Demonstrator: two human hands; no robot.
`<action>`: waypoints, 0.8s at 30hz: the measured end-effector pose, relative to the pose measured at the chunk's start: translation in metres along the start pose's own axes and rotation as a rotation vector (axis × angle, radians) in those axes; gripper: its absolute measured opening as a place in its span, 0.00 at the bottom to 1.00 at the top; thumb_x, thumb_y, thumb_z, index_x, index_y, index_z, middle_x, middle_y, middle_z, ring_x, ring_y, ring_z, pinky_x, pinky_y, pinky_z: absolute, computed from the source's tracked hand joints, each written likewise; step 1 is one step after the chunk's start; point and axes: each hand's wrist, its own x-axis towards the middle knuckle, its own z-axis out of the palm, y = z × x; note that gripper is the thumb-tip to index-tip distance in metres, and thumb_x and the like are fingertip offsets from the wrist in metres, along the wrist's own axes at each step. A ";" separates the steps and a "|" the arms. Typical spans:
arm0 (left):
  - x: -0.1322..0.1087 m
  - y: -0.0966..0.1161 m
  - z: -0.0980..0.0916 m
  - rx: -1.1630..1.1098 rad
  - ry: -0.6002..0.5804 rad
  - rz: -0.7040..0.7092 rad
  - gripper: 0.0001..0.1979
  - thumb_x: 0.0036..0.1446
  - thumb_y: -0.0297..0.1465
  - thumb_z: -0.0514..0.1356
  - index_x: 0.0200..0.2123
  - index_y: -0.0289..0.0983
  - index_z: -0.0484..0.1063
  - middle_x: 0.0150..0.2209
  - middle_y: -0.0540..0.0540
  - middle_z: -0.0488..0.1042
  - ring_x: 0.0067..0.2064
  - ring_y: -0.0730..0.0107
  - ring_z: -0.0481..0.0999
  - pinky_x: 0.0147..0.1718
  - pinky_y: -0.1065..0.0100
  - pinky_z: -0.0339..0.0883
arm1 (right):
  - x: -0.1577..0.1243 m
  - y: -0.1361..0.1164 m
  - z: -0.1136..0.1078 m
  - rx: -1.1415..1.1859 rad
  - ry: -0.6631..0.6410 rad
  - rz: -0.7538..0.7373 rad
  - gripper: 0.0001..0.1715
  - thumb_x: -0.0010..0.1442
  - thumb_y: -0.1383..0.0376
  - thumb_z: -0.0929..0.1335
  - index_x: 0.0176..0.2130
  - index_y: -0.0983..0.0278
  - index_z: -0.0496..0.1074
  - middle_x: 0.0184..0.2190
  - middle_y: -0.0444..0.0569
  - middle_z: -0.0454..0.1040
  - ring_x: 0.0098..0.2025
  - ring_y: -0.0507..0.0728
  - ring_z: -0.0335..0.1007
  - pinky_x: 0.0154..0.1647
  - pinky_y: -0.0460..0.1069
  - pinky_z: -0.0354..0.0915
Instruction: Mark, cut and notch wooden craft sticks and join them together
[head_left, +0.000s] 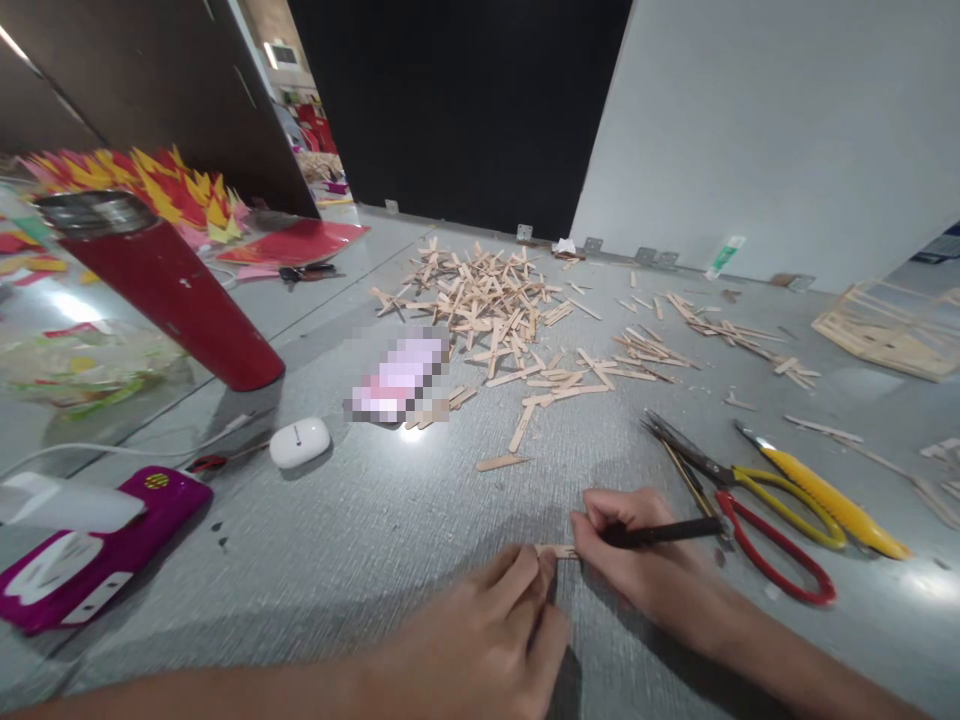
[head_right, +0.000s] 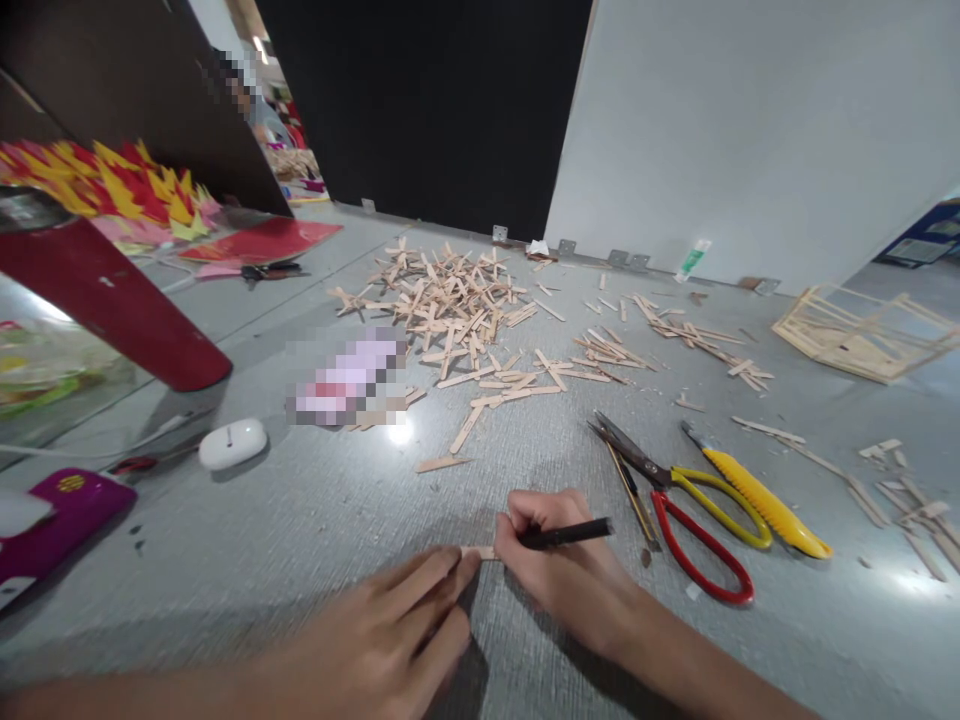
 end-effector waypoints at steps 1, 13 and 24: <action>0.000 0.000 0.000 0.002 -0.004 0.004 0.08 0.68 0.24 0.59 0.38 0.26 0.77 0.45 0.26 0.83 0.48 0.49 0.81 0.53 0.57 0.71 | -0.001 0.000 0.001 0.016 -0.006 0.009 0.25 0.67 0.64 0.65 0.21 0.58 0.52 0.14 0.35 0.52 0.18 0.49 0.49 0.19 0.46 0.47; 0.000 0.000 -0.002 0.009 0.007 0.011 0.10 0.66 0.22 0.56 0.37 0.27 0.78 0.44 0.27 0.84 0.46 0.49 0.83 0.51 0.57 0.74 | 0.001 0.000 0.008 0.197 -0.052 0.137 0.27 0.71 0.57 0.66 0.22 0.59 0.59 0.11 0.36 0.62 0.12 0.47 0.57 0.15 0.42 0.52; -0.001 0.001 -0.001 0.036 -0.008 0.027 0.07 0.66 0.24 0.59 0.38 0.28 0.78 0.44 0.29 0.84 0.46 0.50 0.83 0.53 0.57 0.73 | 0.003 0.000 0.011 0.175 -0.031 0.130 0.27 0.69 0.55 0.66 0.21 0.58 0.56 0.12 0.37 0.61 0.12 0.47 0.55 0.12 0.43 0.47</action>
